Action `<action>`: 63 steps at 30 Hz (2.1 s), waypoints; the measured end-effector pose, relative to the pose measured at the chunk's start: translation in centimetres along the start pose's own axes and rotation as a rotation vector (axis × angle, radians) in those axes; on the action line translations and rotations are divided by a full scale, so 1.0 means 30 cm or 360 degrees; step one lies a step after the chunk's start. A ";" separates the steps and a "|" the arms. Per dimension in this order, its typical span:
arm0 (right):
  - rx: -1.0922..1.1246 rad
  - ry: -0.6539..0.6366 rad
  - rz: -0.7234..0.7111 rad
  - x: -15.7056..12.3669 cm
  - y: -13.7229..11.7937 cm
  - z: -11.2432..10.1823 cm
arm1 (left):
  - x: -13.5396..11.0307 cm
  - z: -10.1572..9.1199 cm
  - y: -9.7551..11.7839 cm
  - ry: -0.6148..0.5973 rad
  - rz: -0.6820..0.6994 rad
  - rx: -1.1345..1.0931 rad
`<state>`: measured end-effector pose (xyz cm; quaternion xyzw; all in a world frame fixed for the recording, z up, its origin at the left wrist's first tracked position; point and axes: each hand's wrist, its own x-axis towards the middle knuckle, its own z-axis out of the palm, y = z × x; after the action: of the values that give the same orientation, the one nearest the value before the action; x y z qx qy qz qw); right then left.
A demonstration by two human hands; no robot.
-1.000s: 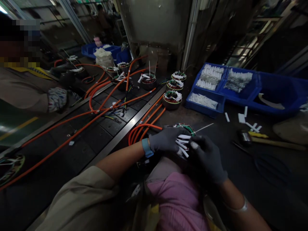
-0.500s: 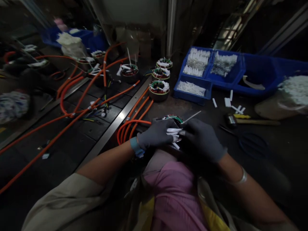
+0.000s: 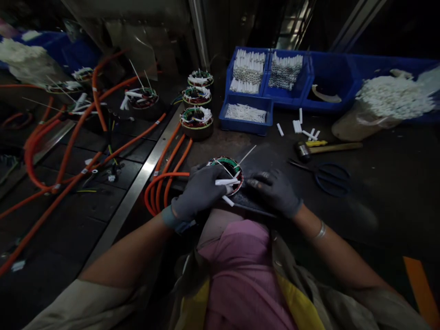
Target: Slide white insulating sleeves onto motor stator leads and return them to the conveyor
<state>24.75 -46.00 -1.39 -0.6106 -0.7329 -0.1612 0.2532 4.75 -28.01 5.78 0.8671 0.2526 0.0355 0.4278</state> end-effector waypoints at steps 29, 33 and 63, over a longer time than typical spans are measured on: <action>0.0146 -0.0309 -0.0301 0.174 -0.077 -0.065 | -0.001 0.100 -0.019 0.0585 0.0044 0.0338; 0.0595 -0.0286 0.0134 0.166 -0.094 -0.042 | -0.016 0.076 -0.047 0.0456 0.0217 0.0319; 0.0759 -0.0076 0.1202 0.143 -0.391 -0.027 | -0.106 0.107 -0.147 0.0430 0.0996 0.0487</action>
<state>12.91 -45.31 2.57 -0.7635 -0.4809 0.1300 0.4110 1.08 -29.57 0.89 0.9438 0.0317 0.2404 0.2243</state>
